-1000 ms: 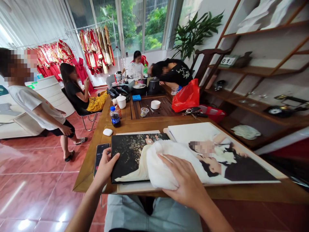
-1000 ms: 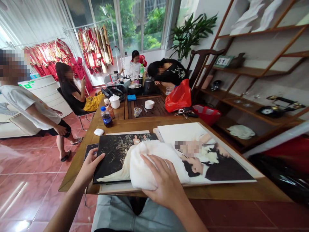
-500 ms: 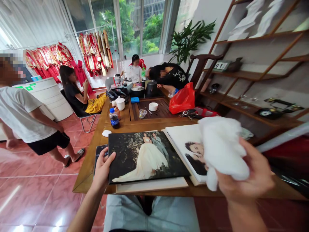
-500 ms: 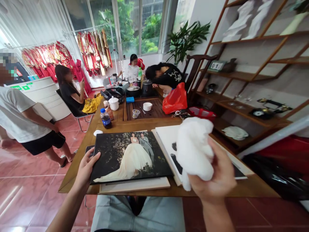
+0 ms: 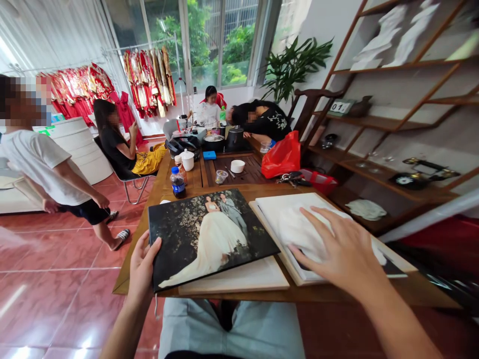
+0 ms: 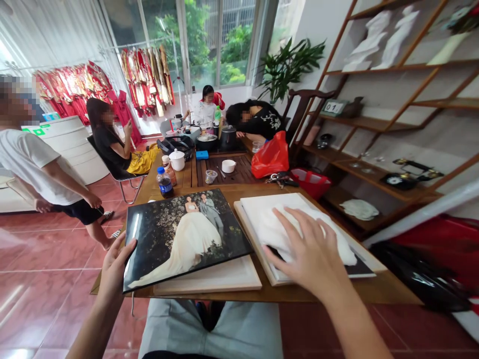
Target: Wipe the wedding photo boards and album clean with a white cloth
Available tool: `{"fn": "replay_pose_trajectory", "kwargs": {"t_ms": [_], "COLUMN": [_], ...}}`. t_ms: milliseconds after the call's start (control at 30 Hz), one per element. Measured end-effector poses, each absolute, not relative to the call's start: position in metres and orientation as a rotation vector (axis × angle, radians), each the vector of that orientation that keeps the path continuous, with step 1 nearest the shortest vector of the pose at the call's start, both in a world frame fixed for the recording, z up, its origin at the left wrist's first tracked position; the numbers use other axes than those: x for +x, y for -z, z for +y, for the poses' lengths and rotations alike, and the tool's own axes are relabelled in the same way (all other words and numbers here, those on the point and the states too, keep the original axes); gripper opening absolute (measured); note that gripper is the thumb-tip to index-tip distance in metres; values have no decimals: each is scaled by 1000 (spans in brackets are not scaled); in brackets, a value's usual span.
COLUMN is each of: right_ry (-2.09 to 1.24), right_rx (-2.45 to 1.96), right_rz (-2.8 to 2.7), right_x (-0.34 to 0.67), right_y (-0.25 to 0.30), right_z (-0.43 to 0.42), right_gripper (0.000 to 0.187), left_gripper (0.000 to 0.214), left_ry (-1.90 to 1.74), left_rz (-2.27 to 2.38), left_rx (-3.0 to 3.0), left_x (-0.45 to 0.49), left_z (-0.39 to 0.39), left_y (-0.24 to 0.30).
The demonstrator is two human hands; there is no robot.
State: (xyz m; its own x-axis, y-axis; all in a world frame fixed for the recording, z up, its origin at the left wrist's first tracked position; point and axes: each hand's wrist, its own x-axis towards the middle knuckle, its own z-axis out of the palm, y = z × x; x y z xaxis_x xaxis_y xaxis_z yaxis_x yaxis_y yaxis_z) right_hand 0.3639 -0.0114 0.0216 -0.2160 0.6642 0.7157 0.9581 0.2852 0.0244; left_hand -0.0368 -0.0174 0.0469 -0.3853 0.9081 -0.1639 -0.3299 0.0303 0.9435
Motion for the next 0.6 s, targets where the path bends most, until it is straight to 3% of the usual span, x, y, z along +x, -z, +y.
{"fn": "replay_pose_trajectory", "kwargs": {"t_ms": [100, 233, 433, 600], "right_ry": [623, 738, 953, 906], "right_rx": [-1179, -1012, -801, -781], "right_rz": [-2057, -2194, -2044, -1937], "right_x": [305, 251, 238, 237], "right_y": [-39, -35, -23, -17], "right_z": [-35, -35, -13, -10], "right_gripper": [76, 53, 42, 40], "left_gripper": [88, 88, 82, 73], "left_ry": [-1606, -1642, -1707, -1725], "left_rz": [1273, 1241, 1114, 1051], "left_rx": [666, 665, 712, 807], "left_x": [-27, -10, 7, 19], "left_z": [-22, -27, -36, -46], "left_y": [-53, -62, -69, -76]}}
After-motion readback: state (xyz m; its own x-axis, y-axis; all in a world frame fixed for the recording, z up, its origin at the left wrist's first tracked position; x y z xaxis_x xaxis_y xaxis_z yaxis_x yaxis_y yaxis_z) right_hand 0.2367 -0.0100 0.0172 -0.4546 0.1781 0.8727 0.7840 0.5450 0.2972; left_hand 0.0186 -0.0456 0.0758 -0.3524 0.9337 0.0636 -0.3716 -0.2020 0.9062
